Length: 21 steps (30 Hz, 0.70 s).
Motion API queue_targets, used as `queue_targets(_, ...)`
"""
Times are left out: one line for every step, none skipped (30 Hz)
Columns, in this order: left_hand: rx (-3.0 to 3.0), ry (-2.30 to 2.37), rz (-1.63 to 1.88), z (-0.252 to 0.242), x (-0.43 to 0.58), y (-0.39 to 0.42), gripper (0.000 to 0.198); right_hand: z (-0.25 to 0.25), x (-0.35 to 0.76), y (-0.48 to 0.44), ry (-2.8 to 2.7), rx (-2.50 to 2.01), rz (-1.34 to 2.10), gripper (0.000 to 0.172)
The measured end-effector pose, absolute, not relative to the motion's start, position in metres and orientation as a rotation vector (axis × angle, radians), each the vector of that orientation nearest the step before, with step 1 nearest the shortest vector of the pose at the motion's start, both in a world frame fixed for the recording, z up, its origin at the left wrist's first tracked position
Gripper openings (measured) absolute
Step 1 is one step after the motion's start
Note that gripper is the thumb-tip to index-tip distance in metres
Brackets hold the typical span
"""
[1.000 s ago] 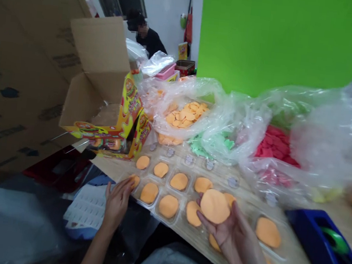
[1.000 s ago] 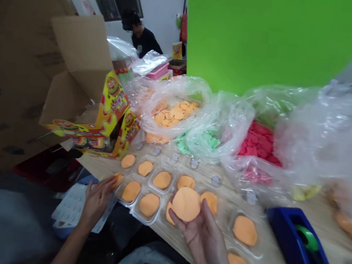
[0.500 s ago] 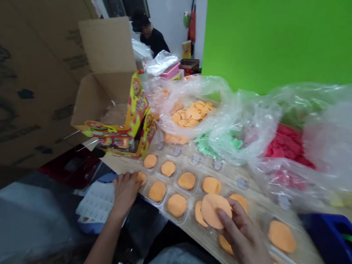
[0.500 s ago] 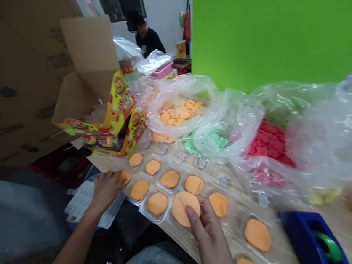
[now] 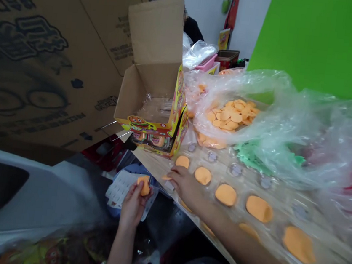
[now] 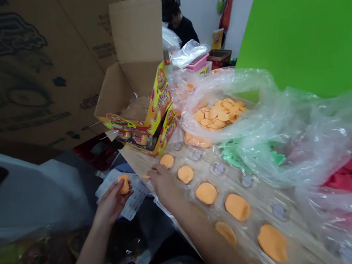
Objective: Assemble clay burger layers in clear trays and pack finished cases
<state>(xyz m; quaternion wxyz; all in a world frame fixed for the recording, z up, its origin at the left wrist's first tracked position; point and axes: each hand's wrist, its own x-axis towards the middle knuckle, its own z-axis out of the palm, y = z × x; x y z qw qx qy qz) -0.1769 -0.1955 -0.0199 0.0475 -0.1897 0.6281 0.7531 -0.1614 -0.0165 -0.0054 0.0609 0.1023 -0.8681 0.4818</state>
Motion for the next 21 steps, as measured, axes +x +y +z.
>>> queue_targets(-0.597,1.817,2.325,-0.02,-0.173,-0.196,0.015,-0.008,-0.163,-0.02,-2.662,0.406,1.392,0.016)
queue_targets(-0.609,1.732,2.351,-0.021,-0.17,-0.195,0.013,-0.009,-0.162,-0.022,-2.697,0.483,1.329,0.016)
queue_targets(-0.616,1.661,2.375,-0.023,-0.167,-0.193,0.011,-0.01,-0.159,-0.023,-2.728,0.537,1.267,0.015)
queue_targets(-0.619,1.601,2.397,-0.024,-0.165,-0.191,0.009,-0.011,-0.156,-0.023,-2.756,0.57,1.208,0.017)
queue_targets(-0.622,1.552,2.416,-0.026,-0.164,-0.189,0.008,-0.011,-0.151,-0.023,-2.779,0.588,1.155,0.021)
queue_targets(-0.627,1.513,2.432,-0.028,-0.164,-0.188,0.008,-0.012,-0.147,-0.023,-2.799,0.604,1.11,0.027)
queue_targets(-0.636,1.483,2.445,-0.029,-0.165,-0.187,0.007,-0.014,-0.143,-0.023,-2.818,0.624,1.077,0.031)
queue_targets(-0.648,1.46,2.455,-0.03,-0.166,-0.186,0.006,-0.016,-0.141,-0.024,-2.837,0.65,1.056,0.033)
queue_targets(-0.662,1.445,2.464,-0.031,-0.168,-0.185,0.006,-0.019,-0.139,-0.024,-2.856,0.678,1.048,0.033)
queue_targets(-0.677,1.437,2.472,-0.032,-0.17,-0.184,0.005,-0.022,-0.139,-0.025,-2.872,0.702,1.05,0.032)
queue_targets(-0.689,1.435,2.478,-0.033,-0.171,-0.184,0.005,-0.025,-0.139,-0.026,-2.883,0.711,1.063,0.03)
queue_targets(-0.697,1.438,2.48,-0.034,-0.173,-0.184,0.005,-0.027,-0.141,-0.027,-2.886,0.705,1.085,0.029)
queue_targets(-0.699,1.447,2.478,-0.034,-0.174,-0.183,0.005,-0.029,-0.142,-0.027,-2.88,0.685,1.117,0.029)
queue_targets(-0.699,1.464,2.473,-0.034,-0.175,-0.183,0.005,-0.028,-0.142,-0.027,-2.864,0.657,1.158,0.029)
queue_targets(-0.696,1.491,2.47,-0.033,-0.175,-0.182,0.005,-0.025,-0.142,-0.027,-2.842,0.619,1.207,0.028)
queue_targets(-0.694,1.53,2.473,-0.032,-0.174,-0.181,0.006,-0.021,-0.14,-0.025,-2.814,0.57,1.264,0.027)
queue_targets(-0.69,1.573,2.481,-0.03,-0.172,-0.179,0.007,-0.015,-0.137,-0.024,-2.781,0.51,1.327,0.026)
queue_targets(-0.683,1.604,2.493,-0.026,-0.17,-0.176,0.009,-0.009,-0.133,-0.022,-2.741,0.44,1.395,0.027)
queue_targets(-0.66,1.651,2.482,-0.021,-0.167,-0.171,0.011,-0.002,-0.128,-0.02,-2.695,0.365,1.467,0.031)
queue_targets(-0.603,1.734,2.418,-0.015,-0.163,-0.164,0.015,0.004,-0.122,-0.018,-2.644,0.295,1.537,0.035)
queue_targets(-0.506,1.849,2.301,-0.009,-0.16,-0.155,0.02,0.009,-0.116,-0.016,-2.592,0.23,1.6,0.039)
